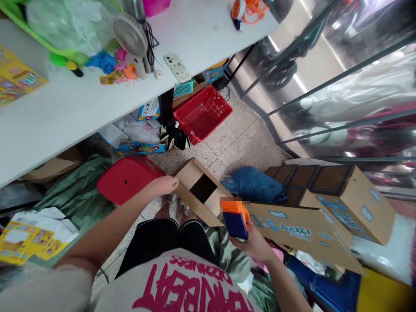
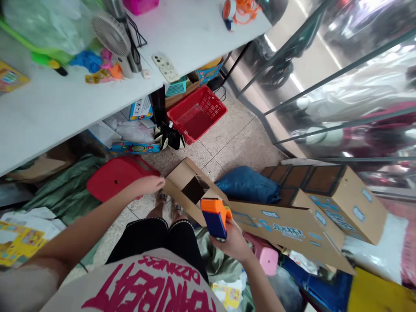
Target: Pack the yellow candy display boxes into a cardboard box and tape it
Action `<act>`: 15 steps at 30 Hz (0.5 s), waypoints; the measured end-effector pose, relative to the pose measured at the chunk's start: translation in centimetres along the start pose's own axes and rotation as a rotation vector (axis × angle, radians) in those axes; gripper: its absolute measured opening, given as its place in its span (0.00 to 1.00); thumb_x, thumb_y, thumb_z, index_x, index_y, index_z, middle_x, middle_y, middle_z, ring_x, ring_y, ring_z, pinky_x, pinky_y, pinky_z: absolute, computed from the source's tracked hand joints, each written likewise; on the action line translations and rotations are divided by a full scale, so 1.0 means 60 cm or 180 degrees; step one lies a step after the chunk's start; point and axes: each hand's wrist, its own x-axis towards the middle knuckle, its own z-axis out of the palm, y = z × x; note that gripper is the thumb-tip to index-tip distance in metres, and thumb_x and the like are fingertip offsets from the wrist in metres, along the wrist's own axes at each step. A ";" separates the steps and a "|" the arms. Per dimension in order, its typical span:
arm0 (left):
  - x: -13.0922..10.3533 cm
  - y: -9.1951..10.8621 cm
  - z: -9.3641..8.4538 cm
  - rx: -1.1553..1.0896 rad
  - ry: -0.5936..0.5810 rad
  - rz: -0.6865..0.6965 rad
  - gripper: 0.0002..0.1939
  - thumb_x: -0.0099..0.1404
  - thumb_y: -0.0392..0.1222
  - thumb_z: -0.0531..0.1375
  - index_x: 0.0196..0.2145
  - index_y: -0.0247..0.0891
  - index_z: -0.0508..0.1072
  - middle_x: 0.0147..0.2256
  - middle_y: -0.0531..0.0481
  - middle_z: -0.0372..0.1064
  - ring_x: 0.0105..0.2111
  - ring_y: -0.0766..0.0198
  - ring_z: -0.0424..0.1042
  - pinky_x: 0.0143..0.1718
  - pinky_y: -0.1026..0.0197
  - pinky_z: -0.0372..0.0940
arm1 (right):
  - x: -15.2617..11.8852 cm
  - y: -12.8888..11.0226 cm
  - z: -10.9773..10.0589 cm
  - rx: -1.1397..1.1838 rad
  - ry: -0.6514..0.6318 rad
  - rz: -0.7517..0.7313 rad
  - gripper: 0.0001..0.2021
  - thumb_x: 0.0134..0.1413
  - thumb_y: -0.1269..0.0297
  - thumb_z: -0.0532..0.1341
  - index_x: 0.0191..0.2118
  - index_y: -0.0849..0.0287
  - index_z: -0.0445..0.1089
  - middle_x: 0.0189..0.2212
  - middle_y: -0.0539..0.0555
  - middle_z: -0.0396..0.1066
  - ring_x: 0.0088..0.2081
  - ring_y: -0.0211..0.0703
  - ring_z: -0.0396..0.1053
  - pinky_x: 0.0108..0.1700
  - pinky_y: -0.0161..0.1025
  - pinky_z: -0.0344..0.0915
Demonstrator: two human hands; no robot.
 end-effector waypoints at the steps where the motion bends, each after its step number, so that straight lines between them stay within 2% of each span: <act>1: 0.032 -0.013 0.052 0.0004 -0.0226 0.0007 0.18 0.68 0.40 0.48 0.41 0.35 0.77 0.38 0.37 0.76 0.38 0.50 0.76 0.40 0.52 0.67 | 0.018 0.025 0.014 -0.0032 0.0200 0.0101 0.10 0.51 0.59 0.63 0.26 0.55 0.63 0.26 0.53 0.70 0.31 0.47 0.70 0.37 0.44 0.70; 2: 0.062 -0.023 0.106 -0.0007 -0.0386 0.0033 0.16 0.66 0.37 0.50 0.40 0.35 0.78 0.39 0.36 0.76 0.40 0.48 0.76 0.42 0.51 0.68 | 0.041 0.052 0.027 -0.0060 0.0410 0.0168 0.11 0.52 0.57 0.63 0.25 0.55 0.63 0.24 0.53 0.70 0.31 0.48 0.70 0.37 0.45 0.71; 4: 0.119 -0.036 0.208 -0.0070 -0.0495 0.0098 0.21 0.61 0.32 0.53 0.49 0.39 0.76 0.52 0.36 0.72 0.51 0.46 0.72 0.49 0.48 0.66 | 0.105 0.118 0.052 -0.0080 0.0724 0.0164 0.10 0.53 0.55 0.63 0.27 0.54 0.66 0.26 0.55 0.72 0.33 0.51 0.71 0.40 0.49 0.72; 6: 0.172 -0.046 0.295 -0.0123 -0.0436 0.0100 0.32 0.59 0.28 0.52 0.60 0.46 0.68 0.65 0.41 0.56 0.63 0.45 0.59 0.58 0.43 0.59 | 0.190 0.193 0.075 -0.0024 0.0853 0.0054 0.09 0.55 0.55 0.62 0.36 0.55 0.71 0.35 0.58 0.76 0.40 0.53 0.73 0.47 0.52 0.71; 8: 0.223 -0.061 0.362 -0.0139 -0.0248 0.0054 0.37 0.59 0.27 0.51 0.64 0.49 0.63 0.69 0.45 0.44 0.68 0.46 0.48 0.63 0.38 0.50 | 0.289 0.271 0.099 0.0070 0.0857 -0.0064 0.14 0.57 0.56 0.60 0.45 0.56 0.73 0.43 0.60 0.76 0.46 0.54 0.72 0.54 0.55 0.67; 10: 0.274 -0.081 0.409 -0.0178 0.0025 0.0011 0.36 0.60 0.28 0.51 0.64 0.50 0.61 0.70 0.48 0.42 0.68 0.46 0.46 0.65 0.34 0.41 | 0.387 0.342 0.129 0.0193 0.0816 0.0003 0.15 0.56 0.56 0.60 0.45 0.58 0.74 0.44 0.61 0.76 0.48 0.55 0.72 0.57 0.56 0.65; 12: 0.321 -0.104 0.438 -0.0300 0.0233 -0.0041 0.33 0.62 0.29 0.50 0.63 0.52 0.63 0.70 0.50 0.43 0.67 0.45 0.49 0.65 0.29 0.32 | 0.468 0.401 0.168 0.0413 0.0793 0.0271 0.17 0.55 0.56 0.61 0.47 0.59 0.74 0.46 0.62 0.75 0.49 0.55 0.72 0.57 0.55 0.65; 15: 0.382 -0.133 0.459 -0.0737 0.0263 -0.0263 0.28 0.65 0.32 0.52 0.59 0.54 0.66 0.68 0.50 0.50 0.65 0.46 0.52 0.62 0.26 0.22 | 0.541 0.461 0.238 0.0868 0.0433 0.0695 0.21 0.54 0.55 0.62 0.51 0.61 0.72 0.49 0.61 0.74 0.49 0.52 0.72 0.56 0.52 0.67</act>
